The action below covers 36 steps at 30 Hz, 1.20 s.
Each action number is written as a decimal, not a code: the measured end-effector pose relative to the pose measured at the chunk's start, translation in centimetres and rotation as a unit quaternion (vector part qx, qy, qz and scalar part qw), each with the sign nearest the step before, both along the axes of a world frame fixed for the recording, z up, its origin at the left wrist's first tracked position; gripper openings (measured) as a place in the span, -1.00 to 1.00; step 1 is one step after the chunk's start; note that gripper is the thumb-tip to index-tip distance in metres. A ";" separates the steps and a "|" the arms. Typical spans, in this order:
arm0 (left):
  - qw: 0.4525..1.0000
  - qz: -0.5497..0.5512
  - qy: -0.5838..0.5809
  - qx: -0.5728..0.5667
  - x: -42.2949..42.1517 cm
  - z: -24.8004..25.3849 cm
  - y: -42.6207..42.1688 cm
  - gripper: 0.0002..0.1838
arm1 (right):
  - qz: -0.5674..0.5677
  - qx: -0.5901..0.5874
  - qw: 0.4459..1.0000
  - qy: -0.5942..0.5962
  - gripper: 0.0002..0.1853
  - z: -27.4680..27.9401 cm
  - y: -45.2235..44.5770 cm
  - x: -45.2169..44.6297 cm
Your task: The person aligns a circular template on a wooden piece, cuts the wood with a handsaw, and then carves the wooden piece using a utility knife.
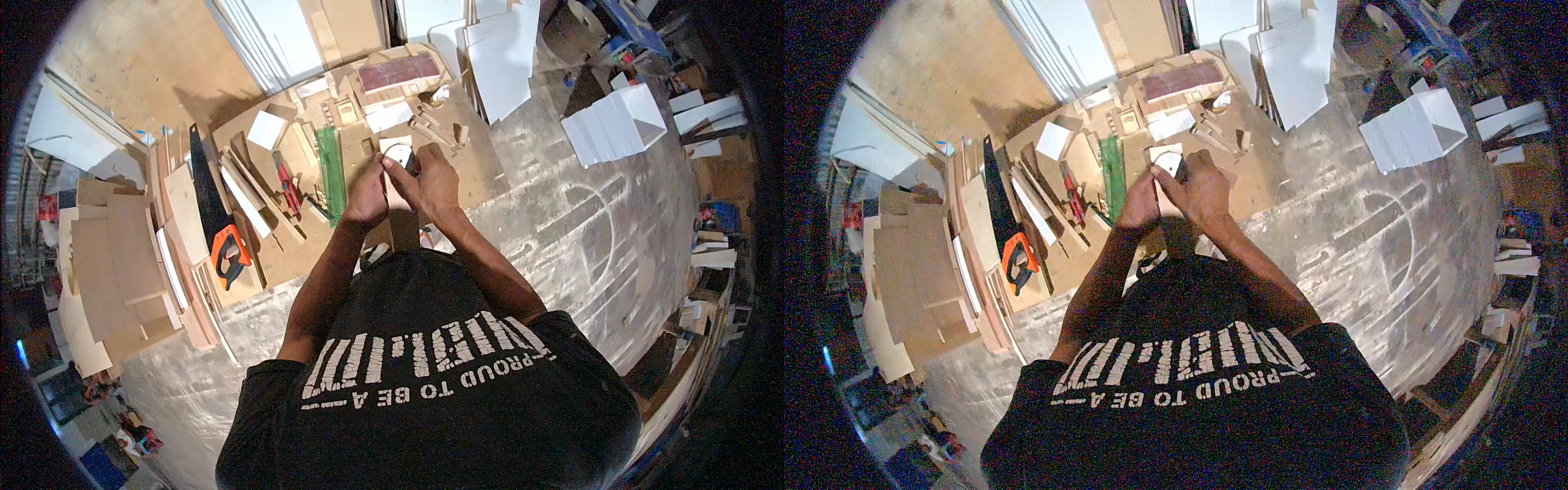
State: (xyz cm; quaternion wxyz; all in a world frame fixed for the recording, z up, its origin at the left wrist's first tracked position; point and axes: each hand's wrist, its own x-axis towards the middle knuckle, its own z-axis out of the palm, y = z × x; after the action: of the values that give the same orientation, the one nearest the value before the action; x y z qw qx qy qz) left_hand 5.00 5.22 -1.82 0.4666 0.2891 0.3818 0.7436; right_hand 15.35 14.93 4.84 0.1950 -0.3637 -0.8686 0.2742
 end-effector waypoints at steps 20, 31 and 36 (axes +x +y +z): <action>0.988 -0.046 -0.138 -0.048 -0.4 0.1 -0.2 -0.43 | 0.120 -0.101 0.977 0.142 -0.34 -3.2 0.6 0.9; 0.951 -0.097 -0.293 -0.011 -1.6 0.0 0.1 -0.40 | 0.110 -0.122 0.955 0.248 -0.33 -3.7 0.7 -0.5; 0.956 -0.086 -0.281 0.005 -1.8 0.3 0.5 -0.37 | 0.118 -0.127 0.949 0.262 -0.33 -3.9 1.2 -1.1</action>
State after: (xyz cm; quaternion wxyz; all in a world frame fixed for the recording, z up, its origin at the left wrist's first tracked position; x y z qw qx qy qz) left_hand 3.21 5.74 -1.54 0.6160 0.1023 0.2049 0.7537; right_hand 14.25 16.15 0.90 0.3344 -0.1955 -0.7816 0.4890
